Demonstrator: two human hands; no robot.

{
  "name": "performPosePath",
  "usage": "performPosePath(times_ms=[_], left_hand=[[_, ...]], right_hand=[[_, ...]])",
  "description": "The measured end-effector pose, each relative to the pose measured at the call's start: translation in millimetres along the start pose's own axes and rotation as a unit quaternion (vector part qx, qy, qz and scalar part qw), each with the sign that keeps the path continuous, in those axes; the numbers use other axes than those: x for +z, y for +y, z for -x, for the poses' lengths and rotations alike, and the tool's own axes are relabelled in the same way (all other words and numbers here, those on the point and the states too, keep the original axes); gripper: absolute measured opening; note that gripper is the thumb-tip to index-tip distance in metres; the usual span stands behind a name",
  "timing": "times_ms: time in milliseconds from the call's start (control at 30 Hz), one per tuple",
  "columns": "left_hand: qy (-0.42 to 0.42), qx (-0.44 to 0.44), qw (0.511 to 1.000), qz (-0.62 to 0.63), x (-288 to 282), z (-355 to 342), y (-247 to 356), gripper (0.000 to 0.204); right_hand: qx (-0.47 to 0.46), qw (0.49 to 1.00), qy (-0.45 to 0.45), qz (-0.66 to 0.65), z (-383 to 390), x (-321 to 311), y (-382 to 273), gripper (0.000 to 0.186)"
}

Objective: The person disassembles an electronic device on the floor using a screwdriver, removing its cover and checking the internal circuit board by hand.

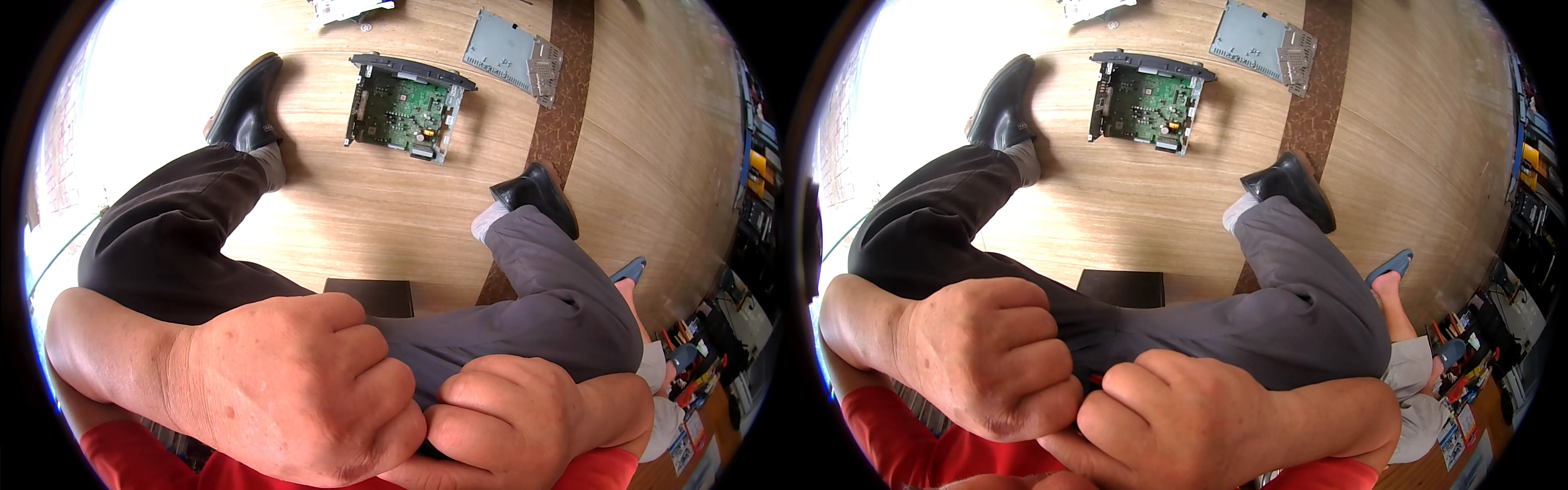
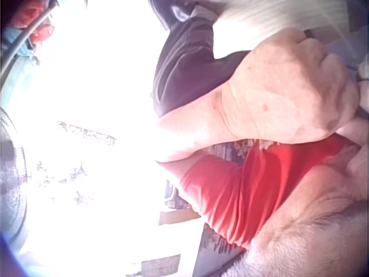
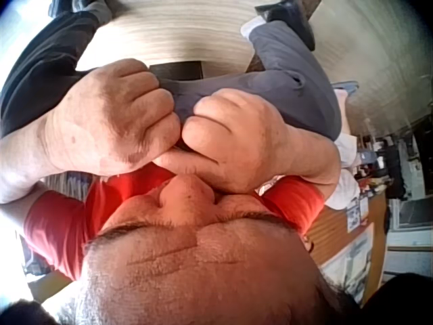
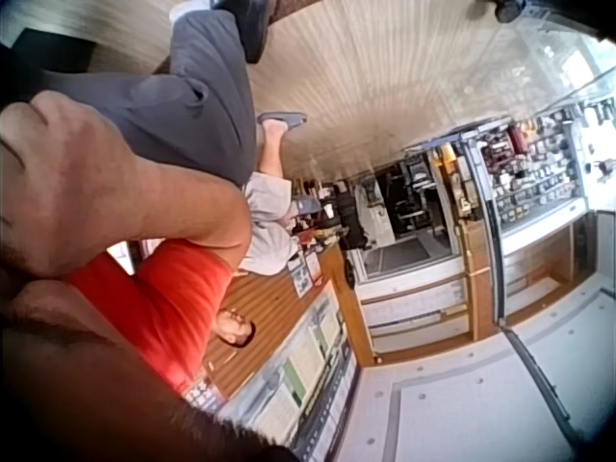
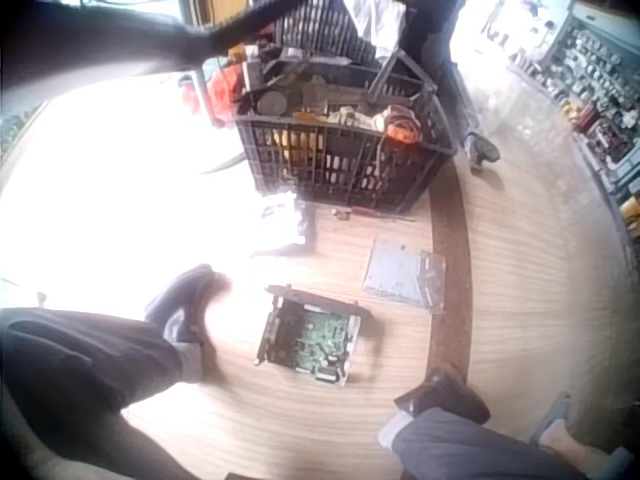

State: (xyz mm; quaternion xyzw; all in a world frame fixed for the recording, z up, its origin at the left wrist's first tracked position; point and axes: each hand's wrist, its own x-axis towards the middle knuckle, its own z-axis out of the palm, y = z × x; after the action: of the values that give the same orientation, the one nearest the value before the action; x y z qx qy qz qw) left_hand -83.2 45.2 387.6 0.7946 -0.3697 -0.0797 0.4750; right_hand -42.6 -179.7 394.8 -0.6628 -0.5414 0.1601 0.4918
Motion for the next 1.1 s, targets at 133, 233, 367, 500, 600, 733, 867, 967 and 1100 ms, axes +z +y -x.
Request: performPosePath(times_ms=[133, 233, 367, 500, 600, 733, 867, 967, 1100], left_hand=[[0.002, 0.002, 1.0, -0.002, 1.1, 1.9, -0.3, 0.02], [-0.001, 0.001, 1.0, 0.003, 0.6, 1.8, -0.1, 0.02], [-0.001, 0.001, 1.0, 0.002, 0.4, 1.8, -0.2, 0.02], [-0.01, -0.001, 1.0, 0.004, 0.4, 1.8, 0.4, 0.02], [-0.009, -0.003, 1.0, 0.003, 0.2, 1.8, 0.5, 0.02], [-0.019, -0.005, 1.0, 0.006, -3.9, -1.9, -0.3, 0.019], [-0.009, -0.003, 1.0, 0.0, -3.3, -1.9, -0.8, 0.019], [-0.012, -0.008, 1.0, 0.003, -4.0, -1.9, -0.2, 0.019], [-0.017, -0.007, 1.0, 0.002, -4.3, -1.6, -0.5, 0.019]], right_hand=[[0.001, 1.0, -0.007, -0.004, -0.6, -0.8, 0.5, 0.013], [0.002, 1.0, -0.007, -0.003, -0.2, -0.6, 0.2, 0.014], [0.007, 1.0, -0.013, -0.006, 1.0, -0.5, -0.2, 0.015], [0.008, 1.0, -0.01, -0.006, 0.4, -0.4, -0.2, 0.017], [0.006, 1.0, -0.007, -0.003, -0.1, -0.3, -0.2, 0.018], [0.011, 1.0, 0.008, 0.004, 0.6, 2.5, -1.3, 0.019], [-0.001, 1.0, -0.006, 0.008, 1.3, 0.0, 0.7, 0.02], [-0.005, 1.0, -0.01, 0.009, 1.1, -0.3, 0.4, 0.019], [-0.005, 1.0, -0.006, 0.01, 2.0, -0.2, 0.3, 0.013]])
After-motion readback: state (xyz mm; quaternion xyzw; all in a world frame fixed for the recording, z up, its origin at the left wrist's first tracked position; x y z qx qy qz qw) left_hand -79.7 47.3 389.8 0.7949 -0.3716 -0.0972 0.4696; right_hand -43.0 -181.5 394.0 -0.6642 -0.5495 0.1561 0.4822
